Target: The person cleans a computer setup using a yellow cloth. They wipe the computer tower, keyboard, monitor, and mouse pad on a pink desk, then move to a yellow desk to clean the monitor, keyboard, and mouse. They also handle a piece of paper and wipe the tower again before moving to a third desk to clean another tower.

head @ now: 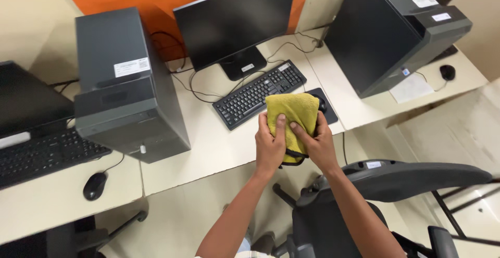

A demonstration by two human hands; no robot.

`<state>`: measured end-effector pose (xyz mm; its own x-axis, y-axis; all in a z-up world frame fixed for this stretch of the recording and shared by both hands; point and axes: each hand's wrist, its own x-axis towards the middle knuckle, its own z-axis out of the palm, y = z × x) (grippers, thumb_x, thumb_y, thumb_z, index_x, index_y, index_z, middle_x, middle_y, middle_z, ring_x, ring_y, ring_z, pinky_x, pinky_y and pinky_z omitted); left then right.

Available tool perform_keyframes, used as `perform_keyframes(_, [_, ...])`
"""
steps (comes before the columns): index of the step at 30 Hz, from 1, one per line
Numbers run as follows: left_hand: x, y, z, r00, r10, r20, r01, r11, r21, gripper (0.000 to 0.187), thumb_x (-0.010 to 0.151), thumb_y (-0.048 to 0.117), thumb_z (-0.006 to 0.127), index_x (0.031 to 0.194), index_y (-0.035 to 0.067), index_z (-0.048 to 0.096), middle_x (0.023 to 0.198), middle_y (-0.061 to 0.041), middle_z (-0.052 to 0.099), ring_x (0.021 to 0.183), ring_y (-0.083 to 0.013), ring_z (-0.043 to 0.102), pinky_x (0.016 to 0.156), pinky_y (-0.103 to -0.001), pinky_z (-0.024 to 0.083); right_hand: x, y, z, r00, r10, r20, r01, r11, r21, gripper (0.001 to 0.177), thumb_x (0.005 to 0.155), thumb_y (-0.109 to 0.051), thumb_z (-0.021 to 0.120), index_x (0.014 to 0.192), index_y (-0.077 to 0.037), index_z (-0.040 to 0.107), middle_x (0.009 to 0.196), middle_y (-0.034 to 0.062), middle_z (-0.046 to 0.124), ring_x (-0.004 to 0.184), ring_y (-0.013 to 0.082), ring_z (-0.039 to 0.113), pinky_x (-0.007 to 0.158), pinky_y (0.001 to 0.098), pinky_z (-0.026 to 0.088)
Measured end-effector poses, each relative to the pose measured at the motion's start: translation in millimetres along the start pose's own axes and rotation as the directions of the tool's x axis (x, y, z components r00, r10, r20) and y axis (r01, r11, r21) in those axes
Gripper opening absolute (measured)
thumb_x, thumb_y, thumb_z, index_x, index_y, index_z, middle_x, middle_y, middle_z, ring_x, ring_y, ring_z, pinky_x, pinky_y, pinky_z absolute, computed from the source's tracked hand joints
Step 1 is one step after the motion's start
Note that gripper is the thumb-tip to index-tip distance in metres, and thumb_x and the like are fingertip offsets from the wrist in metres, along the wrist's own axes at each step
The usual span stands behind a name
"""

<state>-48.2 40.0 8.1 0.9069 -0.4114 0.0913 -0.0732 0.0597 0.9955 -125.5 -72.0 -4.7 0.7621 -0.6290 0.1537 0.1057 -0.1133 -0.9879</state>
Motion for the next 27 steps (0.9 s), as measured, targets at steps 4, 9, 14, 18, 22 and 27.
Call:
perform_keyframes(4, [-13.1, 1.8, 4.6, 1.000, -0.008, -0.025, 0.009, 1.000, 0.021, 0.040, 0.103, 0.039, 0.055, 0.117, 0.002, 0.056, 0.087, -0.017, 0.074, 0.077, -0.0258, 0.074, 0.069, -0.039, 0.056, -0.4, 6.0, -11.6, 0.995, -0.025, 0.093, 0.023, 1.000, 0.017, 0.041, 0.095, -0.014, 0.073, 0.129, 0.000, 0.055, 0.117, 0.0102, 0.072, 0.103, 0.0140, 0.070, 0.087, 0.0289, 0.059])
perform_keyframes(9, [-13.1, 1.7, 9.9, 0.999, -0.038, -0.036, 0.039, 0.999, 0.035, 0.041, 0.102, 0.041, 0.054, 0.117, 0.002, 0.055, 0.086, -0.017, 0.074, 0.075, -0.0264, 0.074, 0.067, -0.040, 0.057, 10.9, 8.1, -23.6, 0.976, -0.075, 0.203, 0.087, 0.995, -0.051, 0.044, 0.095, -0.014, 0.072, 0.133, 0.001, 0.056, 0.117, 0.0101, 0.072, 0.104, 0.0141, 0.070, 0.088, 0.0291, 0.059])
perform_keyframes(14, [7.6, -13.8, 15.4, 0.997, 0.016, -0.081, -0.009, 0.996, 0.087, 0.040, 0.103, 0.040, 0.056, 0.114, 0.001, 0.055, 0.088, -0.019, 0.075, 0.079, -0.0297, 0.076, 0.069, -0.041, 0.057, 36.9, 22.3, -23.3, 0.964, -0.069, 0.257, 0.078, 0.997, -0.025, 0.046, 0.094, -0.013, 0.072, 0.135, 0.000, 0.055, 0.119, 0.0097, 0.072, 0.107, 0.0137, 0.070, 0.090, 0.0284, 0.059])
perform_keyframes(18, [37.1, -28.4, 19.0, 0.996, 0.047, -0.079, -0.039, 0.994, 0.098, 0.040, 0.103, 0.039, 0.056, 0.115, 0.000, 0.054, 0.091, -0.020, 0.075, 0.082, -0.0301, 0.076, 0.070, -0.041, 0.057, 66.0, 42.8, -18.6, 0.963, -0.085, 0.254, 0.088, 0.996, 0.001, 0.046, 0.095, -0.012, 0.071, 0.136, 0.001, 0.055, 0.120, 0.0098, 0.071, 0.108, 0.0131, 0.068, 0.091, 0.0285, 0.057])
perform_keyframes(22, [79.7, -33.4, 23.4, 0.997, 0.057, -0.059, -0.051, 0.994, 0.098, 0.040, 0.102, 0.038, 0.056, 0.116, 0.001, 0.055, 0.092, -0.020, 0.075, 0.082, -0.0298, 0.076, 0.070, -0.041, 0.057, 101.0, 54.8, -15.5, 0.958, -0.093, 0.272, 0.086, 0.996, 0.039, 0.047, 0.095, -0.012, 0.071, 0.136, 0.001, 0.053, 0.122, 0.0089, 0.071, 0.110, 0.0126, 0.068, 0.093, 0.0281, 0.056])
perform_keyframes(27, [109.7, -40.6, 24.7, 0.999, 0.026, -0.043, -0.022, 0.997, 0.078, 0.040, 0.104, 0.038, 0.055, 0.116, 0.000, 0.055, 0.090, -0.019, 0.075, 0.080, -0.0283, 0.076, 0.069, -0.040, 0.057, 130.4, 65.4, -11.6, 0.959, -0.084, 0.270, 0.089, 0.996, -0.006, 0.045, 0.096, -0.012, 0.071, 0.136, 0.001, 0.052, 0.121, 0.0095, 0.070, 0.109, 0.0120, 0.067, 0.092, 0.0283, 0.057])
